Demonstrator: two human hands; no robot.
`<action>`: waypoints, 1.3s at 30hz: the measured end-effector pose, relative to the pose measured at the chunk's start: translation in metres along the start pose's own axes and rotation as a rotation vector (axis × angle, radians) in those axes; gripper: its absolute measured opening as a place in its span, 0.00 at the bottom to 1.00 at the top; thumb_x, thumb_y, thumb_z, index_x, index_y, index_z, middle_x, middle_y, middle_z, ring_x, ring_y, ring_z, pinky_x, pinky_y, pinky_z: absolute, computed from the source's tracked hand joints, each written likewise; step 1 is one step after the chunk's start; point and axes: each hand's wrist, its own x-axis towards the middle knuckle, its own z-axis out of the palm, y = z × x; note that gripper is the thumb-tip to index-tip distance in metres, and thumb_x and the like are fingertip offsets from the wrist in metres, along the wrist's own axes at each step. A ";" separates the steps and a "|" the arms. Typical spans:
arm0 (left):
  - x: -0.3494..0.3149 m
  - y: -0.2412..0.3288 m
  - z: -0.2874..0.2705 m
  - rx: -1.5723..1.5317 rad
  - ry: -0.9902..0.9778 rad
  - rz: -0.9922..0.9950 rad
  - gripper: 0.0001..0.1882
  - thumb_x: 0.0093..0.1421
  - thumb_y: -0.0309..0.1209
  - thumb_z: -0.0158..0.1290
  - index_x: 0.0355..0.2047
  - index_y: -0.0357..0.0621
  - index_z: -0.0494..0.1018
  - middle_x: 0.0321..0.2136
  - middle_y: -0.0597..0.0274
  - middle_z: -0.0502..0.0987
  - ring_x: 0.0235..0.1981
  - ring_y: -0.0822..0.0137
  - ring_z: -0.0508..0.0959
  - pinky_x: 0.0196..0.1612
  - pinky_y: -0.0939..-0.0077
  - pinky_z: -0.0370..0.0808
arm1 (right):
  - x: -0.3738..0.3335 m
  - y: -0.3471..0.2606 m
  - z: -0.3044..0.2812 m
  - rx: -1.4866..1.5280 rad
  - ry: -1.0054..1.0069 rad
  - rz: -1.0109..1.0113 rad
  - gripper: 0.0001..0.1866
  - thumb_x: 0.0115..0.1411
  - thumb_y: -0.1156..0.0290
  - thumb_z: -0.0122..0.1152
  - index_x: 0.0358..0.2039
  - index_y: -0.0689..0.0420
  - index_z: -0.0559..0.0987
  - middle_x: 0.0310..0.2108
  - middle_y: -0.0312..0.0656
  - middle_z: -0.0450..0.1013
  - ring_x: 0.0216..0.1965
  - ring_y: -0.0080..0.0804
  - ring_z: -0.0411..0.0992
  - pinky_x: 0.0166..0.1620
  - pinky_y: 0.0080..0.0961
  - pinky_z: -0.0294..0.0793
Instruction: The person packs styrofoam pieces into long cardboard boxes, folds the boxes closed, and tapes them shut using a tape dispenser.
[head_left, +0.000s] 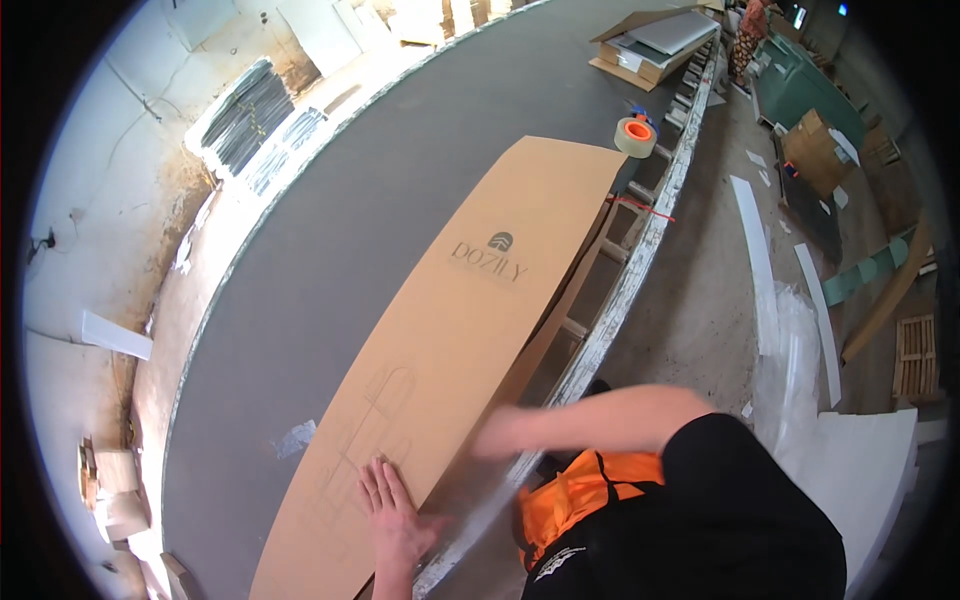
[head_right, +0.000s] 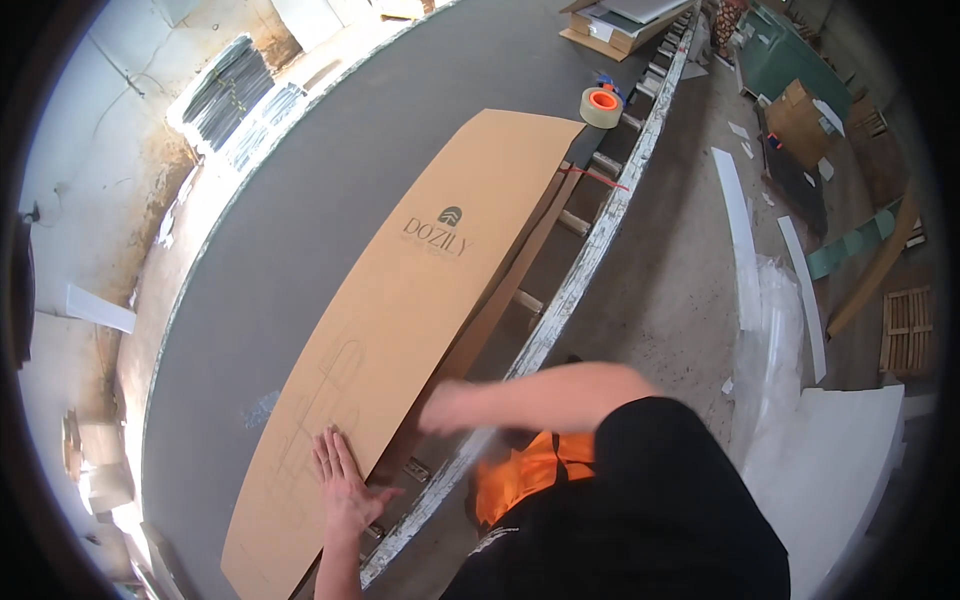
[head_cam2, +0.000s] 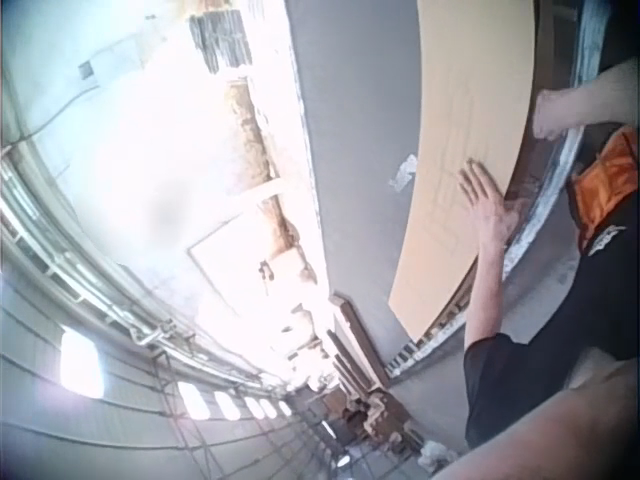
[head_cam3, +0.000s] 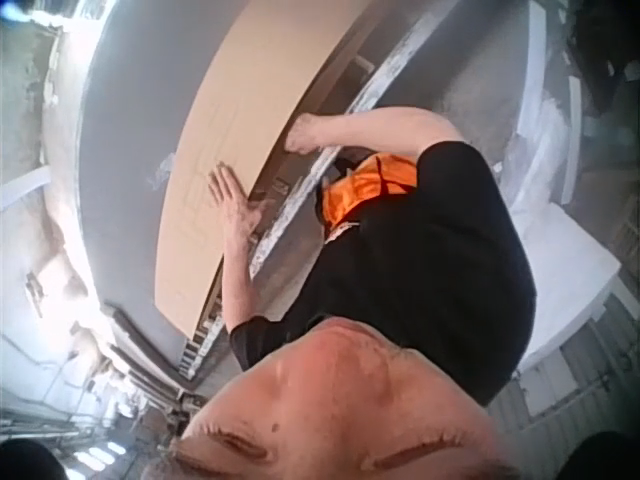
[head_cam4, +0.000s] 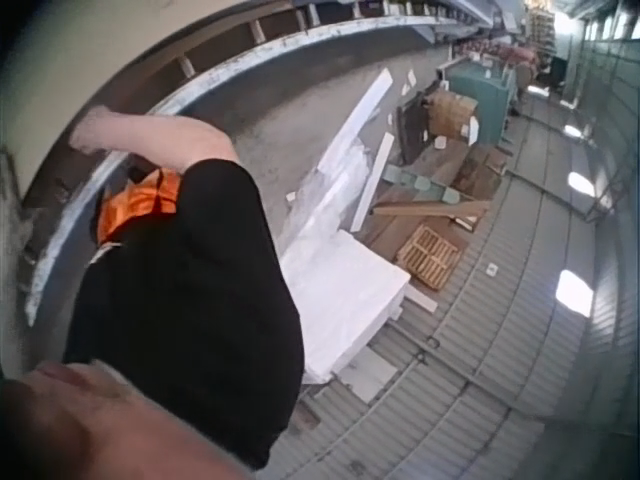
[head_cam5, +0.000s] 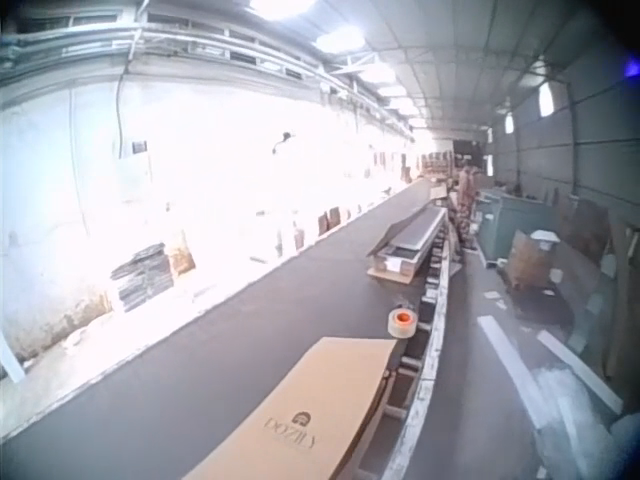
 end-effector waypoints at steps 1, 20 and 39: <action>0.000 0.003 0.005 0.004 -0.005 0.013 0.74 0.33 0.51 0.72 0.68 0.29 0.37 0.69 0.35 0.43 0.70 0.35 0.39 0.71 0.46 0.41 | -0.034 0.033 -0.015 -0.164 0.119 0.056 0.08 0.49 0.69 0.59 0.29 0.52 0.84 0.31 0.39 0.80 0.34 0.38 0.79 0.35 0.36 0.80; 0.155 0.131 -0.024 0.087 0.047 0.206 0.68 0.36 0.44 0.72 0.67 0.25 0.41 0.68 0.33 0.43 0.71 0.35 0.39 0.71 0.44 0.37 | -0.163 0.211 -0.102 -0.056 0.049 0.268 0.07 0.44 0.67 0.61 0.24 0.49 0.84 0.28 0.36 0.80 0.39 0.35 0.78 0.38 0.34 0.76; 0.232 0.191 -0.025 0.071 0.077 0.220 0.66 0.38 0.46 0.71 0.67 0.27 0.42 0.68 0.32 0.44 0.70 0.34 0.42 0.70 0.38 0.38 | -0.194 0.256 -0.153 0.324 -0.225 0.342 0.27 0.50 0.40 0.63 0.36 0.51 0.85 0.38 0.39 0.81 0.43 0.40 0.78 0.44 0.41 0.76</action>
